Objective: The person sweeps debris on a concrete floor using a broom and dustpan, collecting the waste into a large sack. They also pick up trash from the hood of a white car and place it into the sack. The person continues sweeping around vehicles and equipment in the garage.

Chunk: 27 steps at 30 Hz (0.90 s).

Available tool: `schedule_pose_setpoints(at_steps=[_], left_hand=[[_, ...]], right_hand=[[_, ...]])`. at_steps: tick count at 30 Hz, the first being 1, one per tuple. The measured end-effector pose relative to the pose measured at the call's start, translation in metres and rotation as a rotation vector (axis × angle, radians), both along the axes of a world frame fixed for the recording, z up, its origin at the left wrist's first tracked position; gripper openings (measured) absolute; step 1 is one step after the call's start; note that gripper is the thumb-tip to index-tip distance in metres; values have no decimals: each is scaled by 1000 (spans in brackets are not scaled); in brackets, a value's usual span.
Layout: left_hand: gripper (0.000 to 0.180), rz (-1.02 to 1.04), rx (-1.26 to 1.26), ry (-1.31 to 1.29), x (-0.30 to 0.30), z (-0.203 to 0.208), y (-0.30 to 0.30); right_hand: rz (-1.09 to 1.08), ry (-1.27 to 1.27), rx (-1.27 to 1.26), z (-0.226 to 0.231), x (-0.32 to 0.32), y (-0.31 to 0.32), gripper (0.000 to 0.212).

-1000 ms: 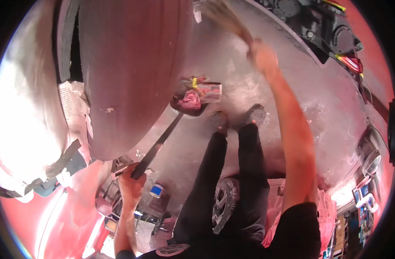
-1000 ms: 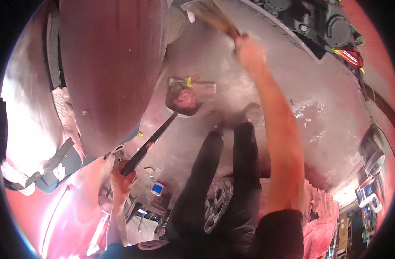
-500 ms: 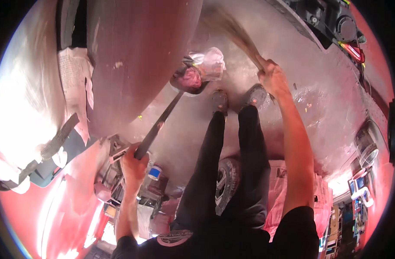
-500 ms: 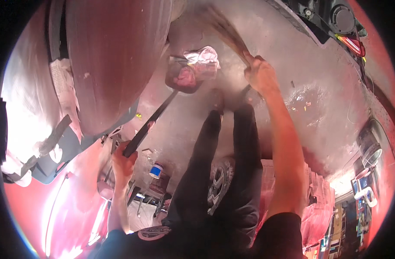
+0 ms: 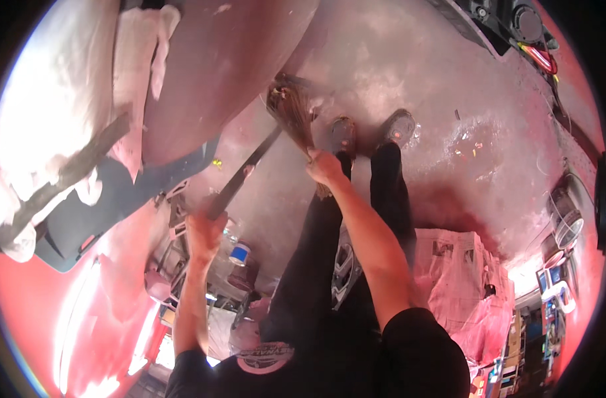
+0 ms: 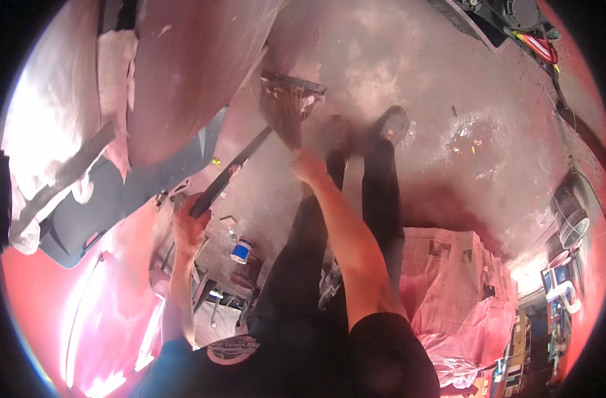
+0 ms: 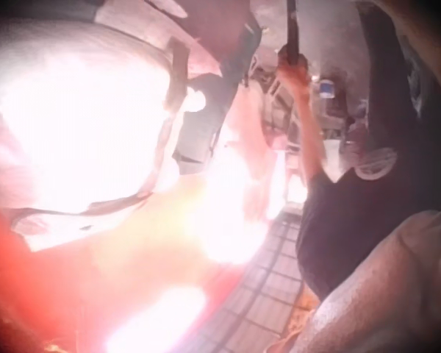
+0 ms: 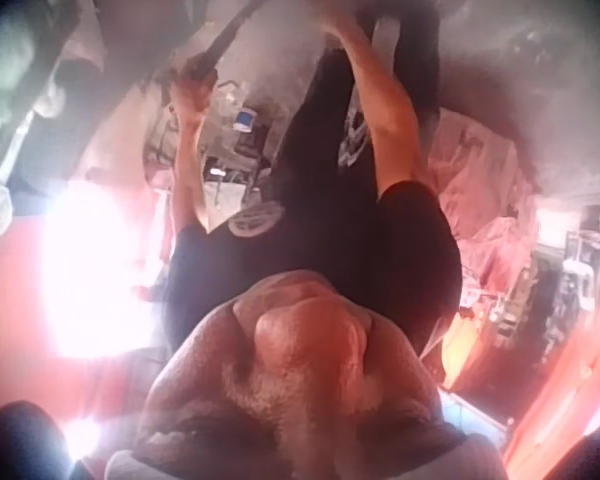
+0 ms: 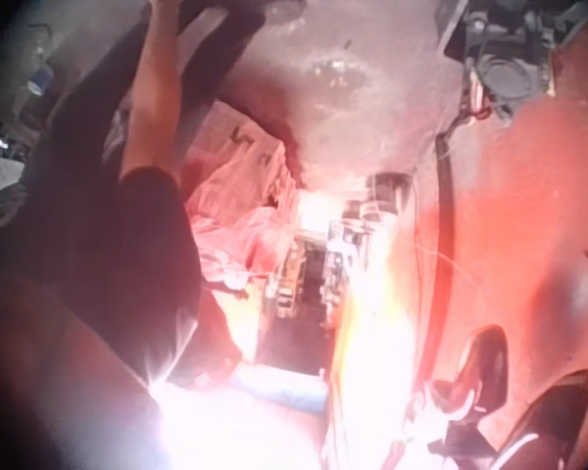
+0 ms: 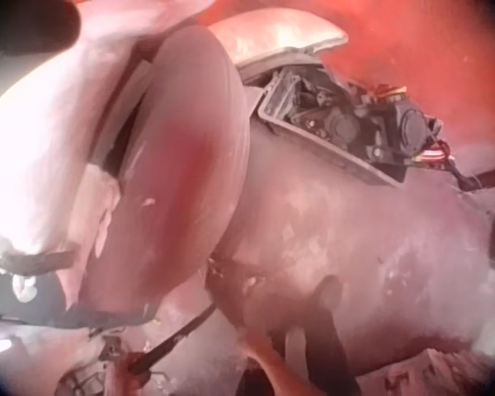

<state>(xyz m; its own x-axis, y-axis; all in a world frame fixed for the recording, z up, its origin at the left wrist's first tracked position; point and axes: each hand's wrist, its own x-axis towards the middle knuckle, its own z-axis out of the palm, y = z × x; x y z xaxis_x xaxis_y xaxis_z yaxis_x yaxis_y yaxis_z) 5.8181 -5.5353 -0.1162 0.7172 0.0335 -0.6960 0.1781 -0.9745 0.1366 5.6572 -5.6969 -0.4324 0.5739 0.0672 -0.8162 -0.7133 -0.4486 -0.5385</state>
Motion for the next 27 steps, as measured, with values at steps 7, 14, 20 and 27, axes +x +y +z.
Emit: schedule_pose_setpoints(at_steps=[7, 14, 20, 27], left_hand=[[36, -107, -122, -68, -37, 7, 85], [34, -186, 38, -126, -41, -5, 88], [35, -288, 118, -68, -35, -12, 60], [35, -337, 126, -139, -56, -4, 90]], right_hand=[[239, -54, -185, 84, -20, -61, 57], [114, -21, -325, 112, -50, -125, 54], [-90, 146, -265, 9, -57, -74, 43], [-241, 83, -206, 111, -56, -42, 48]])
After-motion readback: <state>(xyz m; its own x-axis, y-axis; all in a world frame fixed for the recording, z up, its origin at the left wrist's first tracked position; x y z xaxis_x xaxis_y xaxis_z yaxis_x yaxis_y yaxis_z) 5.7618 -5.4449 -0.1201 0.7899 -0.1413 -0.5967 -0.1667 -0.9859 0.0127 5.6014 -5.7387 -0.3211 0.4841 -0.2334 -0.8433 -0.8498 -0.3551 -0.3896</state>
